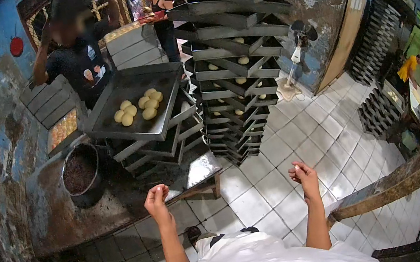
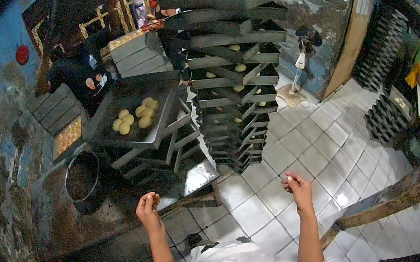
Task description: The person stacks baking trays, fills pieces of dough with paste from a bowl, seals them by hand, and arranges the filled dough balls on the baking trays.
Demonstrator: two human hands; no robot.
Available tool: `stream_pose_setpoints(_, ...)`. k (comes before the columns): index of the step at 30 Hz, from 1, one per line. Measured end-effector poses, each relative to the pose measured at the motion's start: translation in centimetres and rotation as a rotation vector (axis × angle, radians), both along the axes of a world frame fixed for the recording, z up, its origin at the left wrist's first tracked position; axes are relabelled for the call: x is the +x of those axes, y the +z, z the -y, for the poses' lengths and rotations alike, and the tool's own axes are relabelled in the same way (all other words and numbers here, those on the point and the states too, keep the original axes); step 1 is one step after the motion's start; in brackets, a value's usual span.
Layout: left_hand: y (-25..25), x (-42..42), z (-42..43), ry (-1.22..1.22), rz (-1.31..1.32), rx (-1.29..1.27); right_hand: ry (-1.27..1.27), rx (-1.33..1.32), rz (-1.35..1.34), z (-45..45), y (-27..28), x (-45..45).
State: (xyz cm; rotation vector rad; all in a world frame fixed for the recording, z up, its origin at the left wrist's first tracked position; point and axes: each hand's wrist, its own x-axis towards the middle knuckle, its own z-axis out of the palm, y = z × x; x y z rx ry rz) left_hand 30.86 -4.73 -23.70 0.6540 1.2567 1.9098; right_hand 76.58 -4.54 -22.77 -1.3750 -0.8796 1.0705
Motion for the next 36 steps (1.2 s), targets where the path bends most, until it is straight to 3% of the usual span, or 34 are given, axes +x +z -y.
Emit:
stream_pose_setpoints(7,1.3,-1.7,-2.6,-0.062,0.031,-0.023,-0.008,-0.055,-0.019,-1.0,-1.2,-3.5)
stream_pose_setpoints(16,2.0,-11.2,-6.4,-0.107,0.007,0.032,-0.028,-0.082,-0.065,-5.3,-1.7,-14.9)
stream_pose_setpoints(23,2.8,-21.0,-6.8,0.006,0.000,0.038,0.150,0.116,0.002,-14.0,4.9,-25.8)
stream_pose_setpoints(29,1.5,-27.8,-3.4,0.159,-0.019,-0.017,0.414,0.328,0.149,-22.0,11.9,-34.7)
stream_pose_setpoints(32,1.4,-29.6,-0.2,0.260,0.018,-0.063,0.472,0.361,0.335,-25.8,14.2,-38.4)
stream_pose_setpoints(36,-0.2,-30.5,4.0,0.395,0.083,-0.058,0.522,0.515,0.786,-31.2,13.3,-42.7)
